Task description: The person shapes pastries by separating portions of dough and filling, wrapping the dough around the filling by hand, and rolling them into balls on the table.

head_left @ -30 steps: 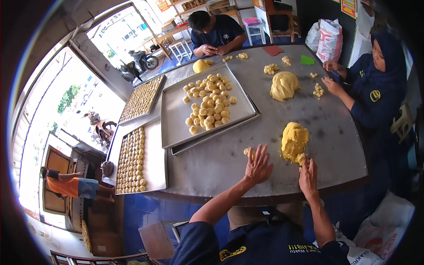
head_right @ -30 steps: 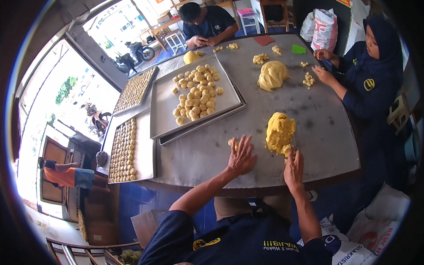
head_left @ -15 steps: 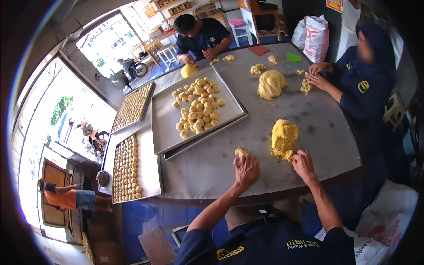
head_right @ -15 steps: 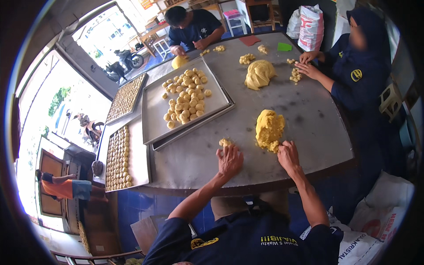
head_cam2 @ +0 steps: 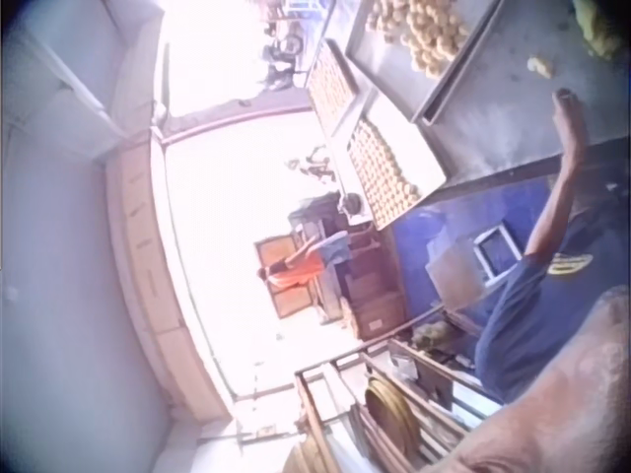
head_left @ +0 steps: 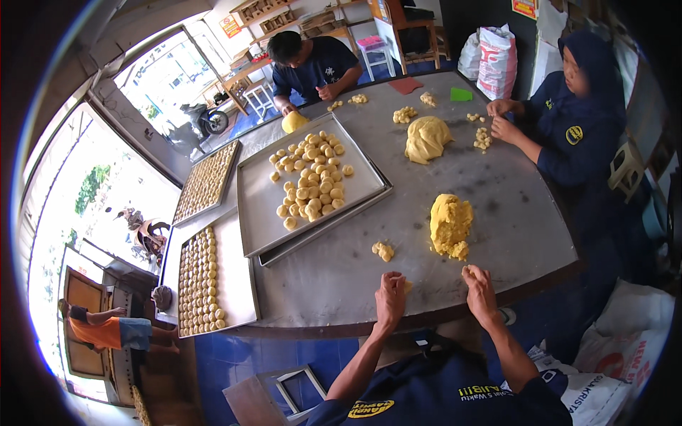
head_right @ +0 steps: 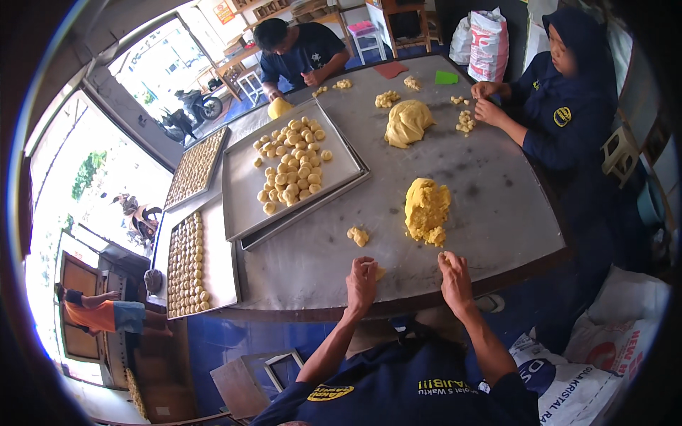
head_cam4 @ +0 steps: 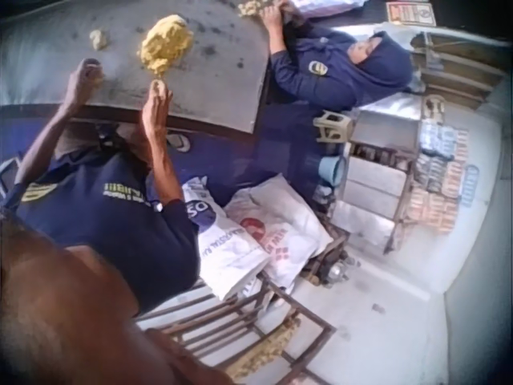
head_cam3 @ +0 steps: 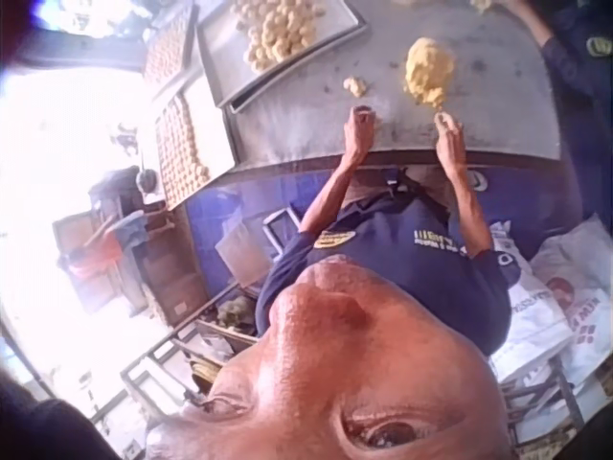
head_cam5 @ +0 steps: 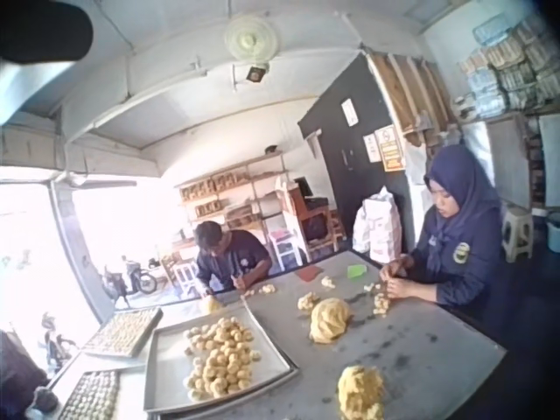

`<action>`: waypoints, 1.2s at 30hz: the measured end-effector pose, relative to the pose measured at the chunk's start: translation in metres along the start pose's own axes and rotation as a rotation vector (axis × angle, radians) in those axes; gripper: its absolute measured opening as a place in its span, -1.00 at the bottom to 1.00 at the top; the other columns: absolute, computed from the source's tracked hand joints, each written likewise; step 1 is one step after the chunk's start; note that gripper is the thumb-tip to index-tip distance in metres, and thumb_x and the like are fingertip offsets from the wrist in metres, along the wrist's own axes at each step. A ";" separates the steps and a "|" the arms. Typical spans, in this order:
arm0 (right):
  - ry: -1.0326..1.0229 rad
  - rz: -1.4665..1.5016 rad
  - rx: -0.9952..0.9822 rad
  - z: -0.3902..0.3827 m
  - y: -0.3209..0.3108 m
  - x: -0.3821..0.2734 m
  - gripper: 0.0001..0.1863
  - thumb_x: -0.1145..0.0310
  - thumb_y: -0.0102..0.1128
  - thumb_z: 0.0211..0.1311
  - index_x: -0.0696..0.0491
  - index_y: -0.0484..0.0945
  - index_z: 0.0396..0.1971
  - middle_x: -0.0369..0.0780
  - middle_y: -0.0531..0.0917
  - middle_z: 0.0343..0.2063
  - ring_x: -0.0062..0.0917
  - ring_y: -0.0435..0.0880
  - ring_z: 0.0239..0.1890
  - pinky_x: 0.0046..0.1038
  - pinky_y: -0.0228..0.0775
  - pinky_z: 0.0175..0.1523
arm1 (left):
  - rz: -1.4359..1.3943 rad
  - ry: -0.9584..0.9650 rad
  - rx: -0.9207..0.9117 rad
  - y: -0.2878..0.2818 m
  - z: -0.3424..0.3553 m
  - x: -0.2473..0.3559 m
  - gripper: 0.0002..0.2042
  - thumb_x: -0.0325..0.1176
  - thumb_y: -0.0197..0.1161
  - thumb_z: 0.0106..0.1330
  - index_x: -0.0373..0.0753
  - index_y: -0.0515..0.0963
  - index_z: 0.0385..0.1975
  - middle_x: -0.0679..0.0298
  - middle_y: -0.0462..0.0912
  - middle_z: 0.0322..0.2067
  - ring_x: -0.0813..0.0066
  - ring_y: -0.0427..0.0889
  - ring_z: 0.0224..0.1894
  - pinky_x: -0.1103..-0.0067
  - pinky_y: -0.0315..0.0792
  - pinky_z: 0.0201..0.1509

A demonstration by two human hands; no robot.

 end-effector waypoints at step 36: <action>0.146 0.607 -0.220 0.056 0.047 -0.072 -0.45 0.52 0.50 0.04 0.19 0.65 0.12 -0.05 0.76 -0.04 -0.38 0.79 -0.08 -0.39 0.62 0.04 | -0.178 0.249 -0.317 0.014 -0.004 -0.010 -0.71 -0.33 0.45 0.24 -0.31 0.61 -0.11 -0.03 0.74 -0.27 -0.03 0.76 -0.21 0.34 0.60 -0.16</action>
Point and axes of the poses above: each hand's wrist, its own z-axis towards the middle knuckle, its own y-axis out of the palm, x = y × z, the point moved 2 cm from there along z, towards the middle knuckle
